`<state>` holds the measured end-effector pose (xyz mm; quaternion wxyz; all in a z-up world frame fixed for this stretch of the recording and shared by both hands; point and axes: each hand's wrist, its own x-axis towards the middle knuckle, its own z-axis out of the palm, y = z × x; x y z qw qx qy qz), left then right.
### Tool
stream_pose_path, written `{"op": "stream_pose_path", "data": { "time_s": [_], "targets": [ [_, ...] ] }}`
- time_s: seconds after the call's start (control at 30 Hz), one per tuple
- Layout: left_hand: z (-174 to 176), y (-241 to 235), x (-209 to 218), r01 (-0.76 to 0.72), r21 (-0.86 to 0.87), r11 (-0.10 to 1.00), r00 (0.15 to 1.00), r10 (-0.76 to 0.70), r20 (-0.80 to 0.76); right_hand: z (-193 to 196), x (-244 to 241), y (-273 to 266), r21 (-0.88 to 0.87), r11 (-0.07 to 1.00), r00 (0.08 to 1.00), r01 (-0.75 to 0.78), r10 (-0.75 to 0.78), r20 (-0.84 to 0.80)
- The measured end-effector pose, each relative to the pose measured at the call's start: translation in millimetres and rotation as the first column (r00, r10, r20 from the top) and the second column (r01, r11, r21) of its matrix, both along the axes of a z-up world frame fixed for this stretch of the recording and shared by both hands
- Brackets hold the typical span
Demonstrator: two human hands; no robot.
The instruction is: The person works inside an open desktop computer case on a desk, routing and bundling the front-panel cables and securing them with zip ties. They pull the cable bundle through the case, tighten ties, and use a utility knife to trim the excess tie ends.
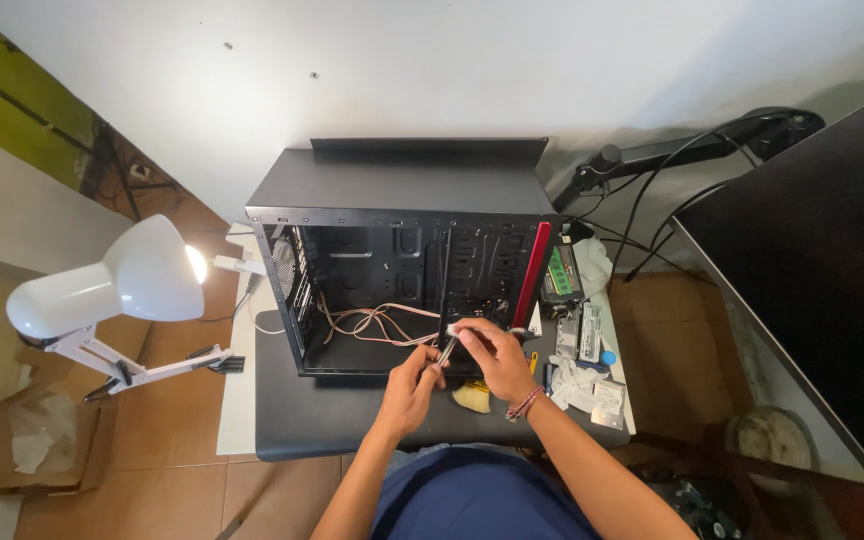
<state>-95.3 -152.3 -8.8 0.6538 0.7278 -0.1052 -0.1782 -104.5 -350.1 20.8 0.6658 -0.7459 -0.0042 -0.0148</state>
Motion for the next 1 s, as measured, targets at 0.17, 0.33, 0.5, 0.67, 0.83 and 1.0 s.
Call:
{"op": "stream_pose_path", "data": {
  "time_s": [0.17,0.33,0.5,0.67,0.83,1.0],
  "targets": [
    [84.4,-15.2,-0.3,-0.163,-0.034,0.986,0.931,0.166,0.324,14.1,0.7,2.2,-0.124,0.984,0.992,-0.124,0.124,-0.007],
    [117.4,-28.2,6.3,-0.159,0.055,0.986,0.704,0.074,0.707,16.3,-0.6,4.5,-0.119,0.964,0.967,-0.236,0.221,-0.127],
    [88.4,-40.0,7.9,-0.214,-0.214,0.953,0.956,0.25,0.156,36.3,1.9,1.0,-0.342,0.909,0.971,-0.24,0.225,-0.084],
    [100.1,-32.7,8.1,-0.283,-0.159,0.946,0.948,0.301,0.101,37.1,7.3,-18.6,-0.432,0.896,0.983,-0.104,0.026,-0.182],
    [107.2,-31.0,4.8,-0.252,-0.073,0.965,0.934,0.262,0.243,54.9,9.1,-15.2,-0.15,0.989,0.993,-0.002,-0.016,-0.117],
    [119.6,-25.4,3.6,-0.238,0.003,0.971,0.866,0.211,0.453,63.8,17.0,4.3,-0.075,0.995,0.994,-0.067,0.073,0.076]
  ]
}}
